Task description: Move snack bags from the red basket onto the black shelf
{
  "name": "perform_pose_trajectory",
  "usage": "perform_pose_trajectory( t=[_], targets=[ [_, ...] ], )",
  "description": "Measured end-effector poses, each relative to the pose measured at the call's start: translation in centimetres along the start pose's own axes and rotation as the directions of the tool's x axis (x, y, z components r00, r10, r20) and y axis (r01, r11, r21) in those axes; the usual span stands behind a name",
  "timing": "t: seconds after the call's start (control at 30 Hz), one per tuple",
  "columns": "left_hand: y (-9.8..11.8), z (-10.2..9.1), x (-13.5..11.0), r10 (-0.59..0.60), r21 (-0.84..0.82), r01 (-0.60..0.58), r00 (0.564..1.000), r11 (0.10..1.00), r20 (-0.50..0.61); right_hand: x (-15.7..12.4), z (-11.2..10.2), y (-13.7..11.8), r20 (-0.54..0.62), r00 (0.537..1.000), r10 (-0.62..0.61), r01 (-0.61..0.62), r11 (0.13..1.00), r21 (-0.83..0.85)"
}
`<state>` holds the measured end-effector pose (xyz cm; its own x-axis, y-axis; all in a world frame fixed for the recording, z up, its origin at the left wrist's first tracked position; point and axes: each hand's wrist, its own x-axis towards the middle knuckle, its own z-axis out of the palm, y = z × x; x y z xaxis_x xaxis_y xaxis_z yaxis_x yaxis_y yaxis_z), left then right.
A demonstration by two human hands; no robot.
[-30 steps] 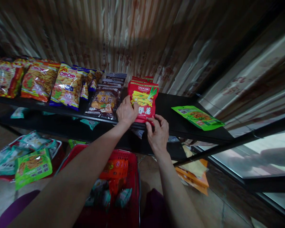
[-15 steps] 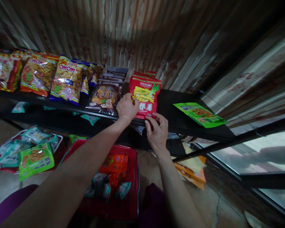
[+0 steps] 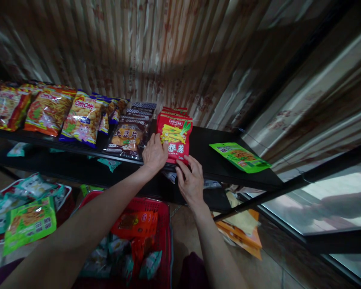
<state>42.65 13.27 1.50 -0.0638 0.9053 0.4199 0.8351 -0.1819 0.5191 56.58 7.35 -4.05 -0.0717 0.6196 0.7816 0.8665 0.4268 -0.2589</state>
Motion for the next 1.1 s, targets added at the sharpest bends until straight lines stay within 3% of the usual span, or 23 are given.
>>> perform_pose_trajectory(
  t=[0.27, 0.77, 1.1],
  targets=[
    [-0.3, -0.2, -2.8, 0.090, -0.003, -0.090, 0.990, 0.996, 0.113, 0.1, -0.3, -0.3, 0.029, 0.999, -0.018, 0.019, 1.000, -0.014],
    [-0.5, 0.2, -1.8, 0.120, -0.057, -0.114, 0.987, 0.992, 0.109, 0.0, -0.3, -0.3, 0.015, 0.999, -0.028, 0.028, 1.000, 0.009],
    [-0.4, 0.0, -1.5, 0.106, -0.044, -0.100, 0.981, 0.994, 0.164, 0.1, -0.3, -0.1, -0.012, 0.999, -0.037, 0.037, 0.999, 0.008]
  ],
)
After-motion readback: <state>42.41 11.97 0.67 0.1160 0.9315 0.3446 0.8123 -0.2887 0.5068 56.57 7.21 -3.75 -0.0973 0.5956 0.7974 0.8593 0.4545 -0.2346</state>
